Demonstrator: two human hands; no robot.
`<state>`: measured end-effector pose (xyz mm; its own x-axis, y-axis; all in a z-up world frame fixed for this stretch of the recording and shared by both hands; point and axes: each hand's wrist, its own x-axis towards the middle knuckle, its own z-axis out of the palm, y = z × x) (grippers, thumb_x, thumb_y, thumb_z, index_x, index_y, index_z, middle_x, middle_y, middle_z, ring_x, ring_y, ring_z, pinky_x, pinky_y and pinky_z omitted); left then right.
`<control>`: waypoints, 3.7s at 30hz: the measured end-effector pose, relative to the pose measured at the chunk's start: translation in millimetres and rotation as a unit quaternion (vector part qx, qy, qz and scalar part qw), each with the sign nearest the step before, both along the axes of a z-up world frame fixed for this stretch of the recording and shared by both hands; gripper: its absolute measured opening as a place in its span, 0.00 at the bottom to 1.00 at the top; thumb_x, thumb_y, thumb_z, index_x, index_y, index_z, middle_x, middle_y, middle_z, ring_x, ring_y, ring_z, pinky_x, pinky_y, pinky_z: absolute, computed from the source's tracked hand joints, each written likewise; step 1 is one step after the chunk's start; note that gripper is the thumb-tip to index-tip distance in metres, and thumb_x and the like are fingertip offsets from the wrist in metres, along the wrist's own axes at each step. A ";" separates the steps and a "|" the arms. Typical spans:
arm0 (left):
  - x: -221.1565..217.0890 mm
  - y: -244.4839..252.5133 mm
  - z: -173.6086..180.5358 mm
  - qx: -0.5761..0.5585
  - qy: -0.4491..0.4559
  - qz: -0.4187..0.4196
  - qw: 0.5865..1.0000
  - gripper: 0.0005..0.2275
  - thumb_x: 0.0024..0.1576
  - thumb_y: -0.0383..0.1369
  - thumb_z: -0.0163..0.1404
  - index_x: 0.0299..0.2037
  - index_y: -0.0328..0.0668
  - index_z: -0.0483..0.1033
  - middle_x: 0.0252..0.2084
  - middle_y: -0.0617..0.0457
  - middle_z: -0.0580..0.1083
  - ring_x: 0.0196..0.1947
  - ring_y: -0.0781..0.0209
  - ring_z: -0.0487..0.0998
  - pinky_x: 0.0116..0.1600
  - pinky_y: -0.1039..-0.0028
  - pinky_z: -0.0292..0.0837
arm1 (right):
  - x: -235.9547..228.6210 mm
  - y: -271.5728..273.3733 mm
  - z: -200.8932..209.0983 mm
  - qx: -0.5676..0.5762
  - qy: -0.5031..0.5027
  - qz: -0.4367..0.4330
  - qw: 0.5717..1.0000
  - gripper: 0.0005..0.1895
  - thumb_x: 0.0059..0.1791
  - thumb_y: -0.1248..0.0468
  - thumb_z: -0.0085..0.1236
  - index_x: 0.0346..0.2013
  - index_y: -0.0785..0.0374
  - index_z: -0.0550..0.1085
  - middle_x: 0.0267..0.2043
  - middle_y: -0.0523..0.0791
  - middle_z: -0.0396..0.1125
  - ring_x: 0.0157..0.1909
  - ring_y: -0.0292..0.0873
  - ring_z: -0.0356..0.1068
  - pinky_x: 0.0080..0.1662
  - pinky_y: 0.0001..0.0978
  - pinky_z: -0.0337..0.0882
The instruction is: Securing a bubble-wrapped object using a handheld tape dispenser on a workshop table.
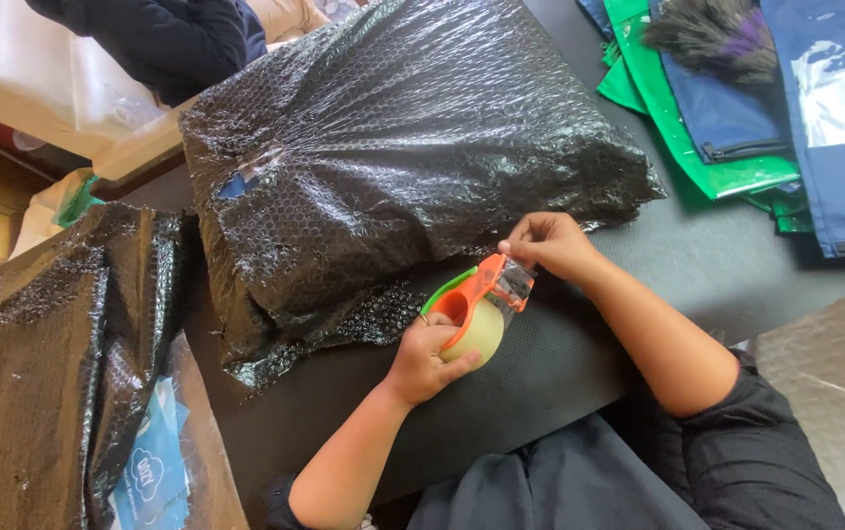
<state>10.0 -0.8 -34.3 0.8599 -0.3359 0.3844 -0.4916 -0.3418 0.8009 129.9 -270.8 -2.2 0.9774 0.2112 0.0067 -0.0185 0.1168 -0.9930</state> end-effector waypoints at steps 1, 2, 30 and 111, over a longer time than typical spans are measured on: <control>0.7 1.3 -6.4 -0.008 -0.006 0.000 1.000 0.13 0.51 0.44 0.66 0.29 0.44 0.82 0.33 0.49 0.74 0.32 0.52 0.77 0.40 0.72 0.75 | -2.0 1.1 0.6 -0.010 0.002 0.003 1.000 0.07 0.41 0.71 0.71 0.29 0.71 0.79 0.17 0.47 0.68 0.17 0.38 0.69 0.25 0.26 0.68; 1.4 1.6 -6.5 -0.007 -0.006 0.001 1.000 0.13 0.51 0.44 0.66 0.29 0.44 0.82 0.33 0.49 0.74 0.32 0.52 0.77 0.40 0.72 0.75 | -2.7 1.1 -1.1 -0.009 0.002 0.003 1.000 0.07 0.41 0.71 0.71 0.29 0.71 0.79 0.17 0.47 0.68 0.17 0.38 0.69 0.25 0.26 0.68; -29.4 -26.8 42.1 -0.043 -0.028 -0.012 0.999 0.16 0.61 0.41 0.50 0.27 0.38 0.76 0.30 0.51 0.76 0.40 0.54 0.77 0.41 0.68 0.73 | -134.6 -278.6 -94.7 0.153 -0.061 -0.706 0.689 0.19 0.50 0.73 0.78 0.35 0.53 0.72 0.27 0.40 0.63 0.25 0.35 0.67 0.25 0.25 0.63; -18.7 -20.7 21.2 -0.009 -0.043 -0.046 0.998 0.23 0.50 0.56 0.62 0.26 0.42 0.75 0.32 0.45 0.75 0.34 0.43 0.78 0.47 0.65 0.75 | -155.4 4.0 96.2 -0.160 -0.162 -0.189 0.955 0.18 0.43 0.67 0.73 0.24 0.61 0.67 0.29 0.44 0.78 0.27 0.36 0.75 0.36 0.26 0.73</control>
